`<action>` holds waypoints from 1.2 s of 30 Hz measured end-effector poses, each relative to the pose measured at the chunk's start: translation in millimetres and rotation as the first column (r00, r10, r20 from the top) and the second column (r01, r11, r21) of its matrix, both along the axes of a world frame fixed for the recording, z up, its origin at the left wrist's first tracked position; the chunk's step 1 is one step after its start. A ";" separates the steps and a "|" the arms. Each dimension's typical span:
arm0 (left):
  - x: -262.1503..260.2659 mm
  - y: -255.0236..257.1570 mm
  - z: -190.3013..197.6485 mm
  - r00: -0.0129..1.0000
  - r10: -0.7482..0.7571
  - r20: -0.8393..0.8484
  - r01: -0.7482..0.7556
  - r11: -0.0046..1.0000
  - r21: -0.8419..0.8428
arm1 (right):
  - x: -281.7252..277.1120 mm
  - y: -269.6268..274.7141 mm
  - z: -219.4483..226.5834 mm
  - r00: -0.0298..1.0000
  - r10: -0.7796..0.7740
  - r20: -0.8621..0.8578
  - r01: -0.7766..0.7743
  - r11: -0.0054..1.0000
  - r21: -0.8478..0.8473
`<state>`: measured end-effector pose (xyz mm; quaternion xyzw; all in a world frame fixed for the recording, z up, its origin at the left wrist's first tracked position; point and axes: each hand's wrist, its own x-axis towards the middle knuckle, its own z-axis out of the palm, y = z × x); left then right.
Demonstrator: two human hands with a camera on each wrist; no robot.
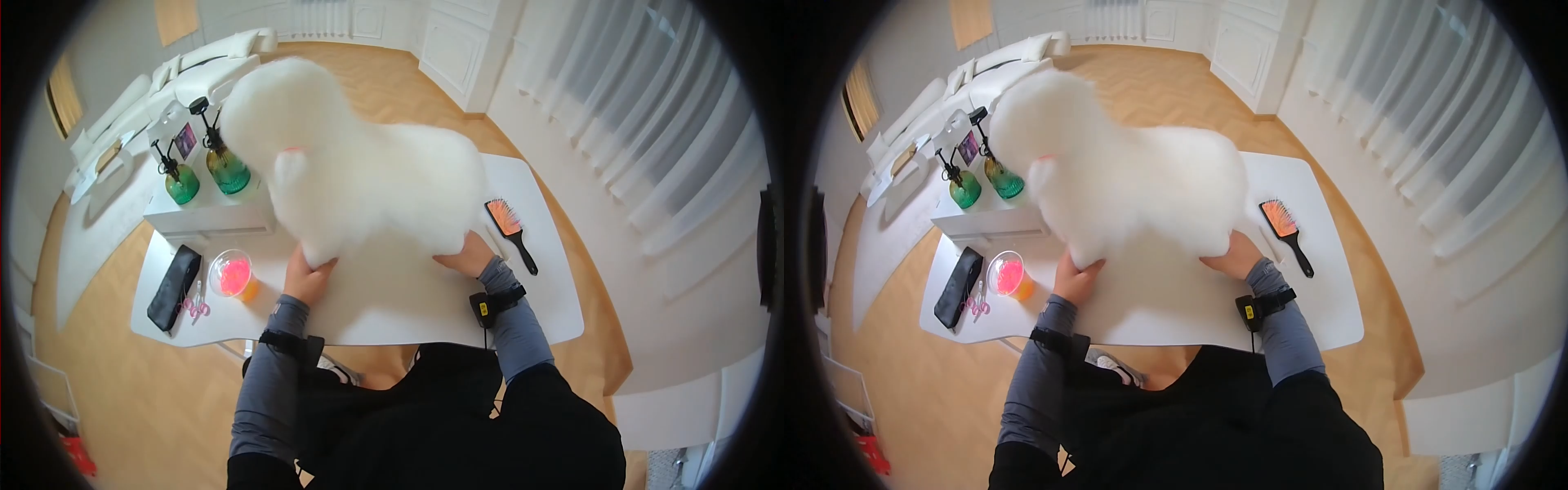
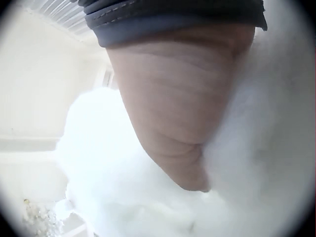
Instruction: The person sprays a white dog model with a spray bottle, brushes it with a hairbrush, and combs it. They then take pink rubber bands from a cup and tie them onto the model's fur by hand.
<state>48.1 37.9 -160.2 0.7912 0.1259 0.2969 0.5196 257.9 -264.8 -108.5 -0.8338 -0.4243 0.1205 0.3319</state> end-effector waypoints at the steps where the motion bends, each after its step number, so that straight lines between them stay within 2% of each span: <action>1: 2.2 2.9 -4.4 1.000 -0.006 -0.010 0.006 1.000 0.014 | 3.4 1.2 -7.9 1.000 -0.010 -0.003 0.011 0.998 0.064; 4: 5.7 9.0 -10.5 1.000 0.011 -0.005 -0.011 0.998 0.060 | 4.6 4.3 -13.5 1.000 -0.003 -0.013 0.004 0.998 0.068; 6: 3.4 2.6 -3.7 0.994 0.106 -0.025 -0.105 0.994 0.041 | 8.0 5.6 -21.5 1.000 -0.004 -0.022 0.006 0.998 0.065; 7: 0.0 2.1 -5.5 0.994 0.105 -0.032 -0.103 0.993 0.057 | 8.9 6.6 -25.9 1.000 0.005 -0.018 -0.004 0.999 0.043; 9: -5.1 1.7 -3.9 0.972 0.234 0.024 -0.235 0.964 0.124 | 12.4 6.5 -34.0 1.000 0.014 -0.017 -0.012 0.994 0.105; 10: -10.7 -0.1 -4.8 0.972 0.235 0.022 -0.236 0.961 0.144 | 15.1 6.7 -38.5 1.000 0.021 -0.013 -0.019 0.989 0.149; 12: -23.2 -22.2 14.2 0.850 0.437 0.294 -0.508 0.827 0.240 | 15.3 7.1 -37.4 1.000 0.006 -0.002 -0.006 0.991 0.132; 13: -27.0 -28.0 22.3 0.855 0.435 0.283 -0.505 0.823 0.261 | 12.4 6.7 -37.4 1.000 -0.012 0.013 0.011 0.995 0.097; 15: -33.1 -44.2 41.7 0.949 0.166 0.270 -0.214 0.963 0.161 | 7.5 4.0 -27.6 0.999 -0.003 -0.034 0.008 0.993 0.121; 16: -27.2 -62.9 72.6 0.976 -0.031 0.214 0.009 0.995 0.099 | 6.2 2.8 -24.1 0.999 0.006 -0.050 0.001 0.991 0.133; 17: -22.1 -80.4 98.9 0.987 -0.090 0.132 0.067 0.984 0.166 | 5.1 2.4 -23.6 0.998 0.012 -0.058 -0.004 0.991 0.135; 19: -6.4 -87.8 127.0 0.966 -0.251 -0.053 0.254 0.905 0.342 | 5.9 3.7 -21.2 0.999 0.005 -0.052 -0.001 0.996 0.093; 23: 29.4 -79.9 127.7 0.982 -0.176 -0.069 0.189 0.913 0.363 | 6.7 1.9 -26.3 0.998 0.007 -0.059 0.000 0.993 0.115; 25: 41.9 -59.8 106.5 0.980 -0.078 -0.184 0.113 0.975 0.189 | 8.8 2.0 -31.8 0.999 0.016 -0.051 -0.008 0.987 0.162; 26: 45.7 -52.6 94.9 0.978 -0.112 -0.174 0.131 0.986 0.099 | 8.4 2.0 -31.0 0.998 0.016 -0.054 -0.007 0.986 0.168; 30: 42.1 -47.7 72.2 0.963 -0.039 -0.265 0.063 0.995 0.080 | 2.7 2.6 -27.6 0.997 0.003 -0.072 0.009 0.985 0.170; 32: 34.7 -42.9 54.7 0.931 0.038 -0.363 0.016 0.990 0.143 | 5.2 3.0 -28.1 0.997 0.013 -0.070 -0.001 0.985 0.174; 33: 29.7 -41.6 45.9 0.931 0.043 -0.363 0.010 0.990 0.144 | 4.8 2.7 -30.9 0.998 0.008 -0.056 0.004 0.980 0.198; 35: 16.9 -38.3 24.3 0.898 -0.045 -0.438 0.012 0.997 -0.078 | 4.1 2.7 -32.5 0.999 0.008 -0.046 0.002 0.975 0.223; 36: 11.5 -37.3 17.1 0.915 -0.097 -0.391 0.081 0.995 -0.057 | 2.6 2.5 -30.3 0.999 -0.001 -0.054 0.012 0.978 0.208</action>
